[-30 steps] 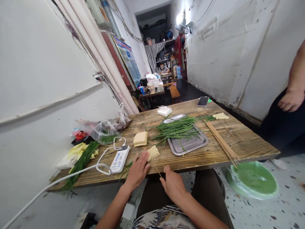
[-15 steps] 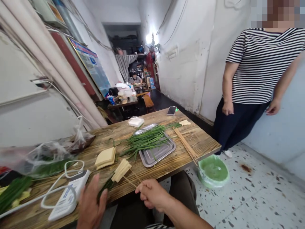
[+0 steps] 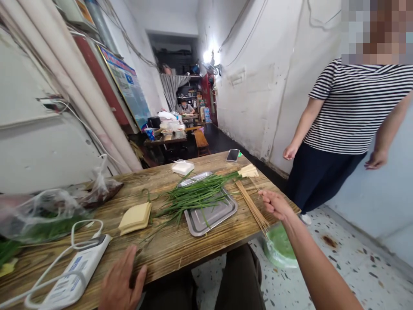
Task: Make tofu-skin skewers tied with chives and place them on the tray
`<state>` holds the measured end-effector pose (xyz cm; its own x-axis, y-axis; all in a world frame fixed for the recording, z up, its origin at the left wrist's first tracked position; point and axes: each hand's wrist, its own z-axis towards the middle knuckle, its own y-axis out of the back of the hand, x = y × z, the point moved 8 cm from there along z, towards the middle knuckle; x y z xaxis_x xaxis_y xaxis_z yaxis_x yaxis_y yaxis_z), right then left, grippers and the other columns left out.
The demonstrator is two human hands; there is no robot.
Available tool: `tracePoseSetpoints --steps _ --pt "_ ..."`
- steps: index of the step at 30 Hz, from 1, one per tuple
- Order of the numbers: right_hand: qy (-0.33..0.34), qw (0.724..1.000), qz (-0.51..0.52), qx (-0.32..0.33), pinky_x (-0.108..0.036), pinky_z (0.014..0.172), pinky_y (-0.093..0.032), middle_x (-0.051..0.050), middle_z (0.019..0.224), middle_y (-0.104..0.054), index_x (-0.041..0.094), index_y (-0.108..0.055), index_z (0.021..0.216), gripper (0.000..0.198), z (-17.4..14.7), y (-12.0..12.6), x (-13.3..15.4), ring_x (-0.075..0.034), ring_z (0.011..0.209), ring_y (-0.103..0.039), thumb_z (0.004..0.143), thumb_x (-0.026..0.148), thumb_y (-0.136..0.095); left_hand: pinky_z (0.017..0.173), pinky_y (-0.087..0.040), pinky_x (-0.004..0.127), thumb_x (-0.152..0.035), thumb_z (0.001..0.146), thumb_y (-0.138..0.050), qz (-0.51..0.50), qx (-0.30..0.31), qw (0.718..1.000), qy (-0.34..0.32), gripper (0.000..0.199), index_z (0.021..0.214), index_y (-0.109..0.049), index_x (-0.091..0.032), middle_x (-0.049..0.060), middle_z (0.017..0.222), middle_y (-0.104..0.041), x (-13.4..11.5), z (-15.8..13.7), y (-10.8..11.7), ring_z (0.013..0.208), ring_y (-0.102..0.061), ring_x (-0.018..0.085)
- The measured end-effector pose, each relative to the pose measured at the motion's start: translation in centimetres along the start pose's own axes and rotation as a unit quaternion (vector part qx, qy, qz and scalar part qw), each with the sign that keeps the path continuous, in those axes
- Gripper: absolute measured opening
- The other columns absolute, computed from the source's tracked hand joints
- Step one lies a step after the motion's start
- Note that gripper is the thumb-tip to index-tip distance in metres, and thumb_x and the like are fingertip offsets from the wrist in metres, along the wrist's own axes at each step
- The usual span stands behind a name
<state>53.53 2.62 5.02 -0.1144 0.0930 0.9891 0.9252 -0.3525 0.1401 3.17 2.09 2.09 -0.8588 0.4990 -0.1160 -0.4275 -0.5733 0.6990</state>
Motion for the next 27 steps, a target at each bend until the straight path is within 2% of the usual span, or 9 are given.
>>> tracePoseSetpoints --steps 2,4,8,12,13,14,19,24,27 --pt "0.003 0.985 -0.165 -0.045 -0.021 0.036 -0.026 0.007 0.055 -0.035 0.017 -0.058 0.085 0.033 2.0 1.3 -0.8 -0.007 0.037 -0.027 0.085 0.046 -0.044 0.103 -0.034 0.050 -0.036 0.089 -0.044 0.008 0.011 1.000 -0.009 0.064 0.148 -0.023 -0.023 0.013 0.134 -0.053 -0.3 0.0 -0.1 0.122 -0.050 0.031" --pt "-0.002 0.951 -0.300 -0.072 -0.024 0.040 -0.031 0.004 0.052 -0.041 0.017 -0.058 0.074 0.034 3.3 2.1 -1.3 -0.009 0.038 -0.035 0.087 0.043 -0.041 0.103 -0.034 0.048 -0.035 0.089 -0.045 0.018 0.027 0.999 -0.018 0.061 0.147 -0.027 -0.024 0.012 0.134 -0.054 -0.5 0.0 -0.3 0.122 -0.050 0.030" --pt "-0.008 0.900 -0.421 -0.108 -0.030 0.052 -0.035 -0.007 0.053 -0.051 0.017 -0.054 0.057 0.033 3.4 3.1 -0.9 -0.019 0.054 -0.054 0.083 0.038 -0.055 0.102 -0.035 0.045 -0.034 0.089 -0.046 0.035 0.057 0.997 -0.031 0.054 0.142 -0.035 -0.024 0.010 0.134 -0.054 -0.7 -0.1 -0.7 0.121 -0.051 0.028" --pt "0.068 0.766 -0.617 -0.165 -0.033 0.061 -0.038 -0.017 0.078 -0.063 0.014 -0.062 0.068 0.030 0.8 1.8 2.5 -0.028 0.077 -0.062 0.089 0.030 -0.048 0.103 -0.034 0.046 -0.036 0.088 -0.048 0.032 0.058 0.997 -0.029 0.050 0.136 -0.043 -0.023 0.010 0.134 -0.054 -0.6 -0.1 -0.9 0.122 -0.051 0.028" --pt "0.099 0.751 -0.636 -0.150 -0.032 0.063 -0.039 -0.017 0.082 -0.064 0.015 -0.064 0.071 0.029 0.2 0.4 3.0 -0.027 0.080 -0.062 0.090 0.029 -0.046 0.103 -0.033 0.046 -0.036 0.088 -0.048 0.030 0.056 0.998 -0.030 0.048 0.134 -0.045 -0.022 0.011 0.133 -0.055 -0.6 -0.1 -0.9 0.122 -0.051 0.028" --pt "0.129 0.755 -0.632 -0.120 -0.031 0.065 -0.040 -0.015 0.085 -0.065 0.015 -0.065 0.075 0.028 -0.4 -1.2 3.2 -0.025 0.080 -0.062 0.091 0.028 -0.046 0.103 -0.033 0.046 -0.035 0.088 -0.049 0.027 0.056 0.998 -0.033 0.046 0.132 -0.047 -0.022 0.010 0.133 -0.056 -0.6 -0.1 -0.9 0.122 -0.051 0.028" --pt "0.264 0.804 -0.528 0.073 -0.028 0.075 -0.043 -0.008 0.085 -0.065 0.017 -0.069 0.085 0.026 -2.3 -12.1 2.5 -0.019 0.081 -0.060 0.092 0.027 -0.046 0.104 -0.035 0.045 -0.031 0.087 -0.052 0.017 0.079 0.996 -0.035 0.039 0.124 -0.055 -0.022 0.009 0.127 -0.061 -0.7 -0.3 -1.2 0.118 -0.055 0.026" --pt "0.352 0.801 -0.451 0.175 -0.029 0.076 -0.043 -0.007 0.081 -0.064 0.016 -0.069 0.084 0.028 -4.0 -24.6 3.3 -0.019 0.081 -0.056 0.094 0.024 -0.044 0.104 -0.037 0.046 -0.029 0.088 -0.051 -0.011 0.101 0.995 0.012 0.034 0.120 -0.059 -0.023 0.008 0.125 -0.062 -0.6 0.2 -0.8 0.118 -0.055 0.024" --pt "0.407 0.791 -0.399 0.221 -0.029 0.079 -0.042 -0.008 0.089 -0.065 0.017 -0.069 0.093 0.025 -5.0 -32.7 5.2 -0.019 0.085 -0.055 0.094 0.022 -0.045 0.101 -0.040 0.047 -0.028 0.090 -0.048 -0.047 0.113 0.992 0.043 0.029 0.114 -0.064 -0.023 0.008 0.121 -0.064 -0.4 0.9 -0.6 0.116 -0.057 0.023"
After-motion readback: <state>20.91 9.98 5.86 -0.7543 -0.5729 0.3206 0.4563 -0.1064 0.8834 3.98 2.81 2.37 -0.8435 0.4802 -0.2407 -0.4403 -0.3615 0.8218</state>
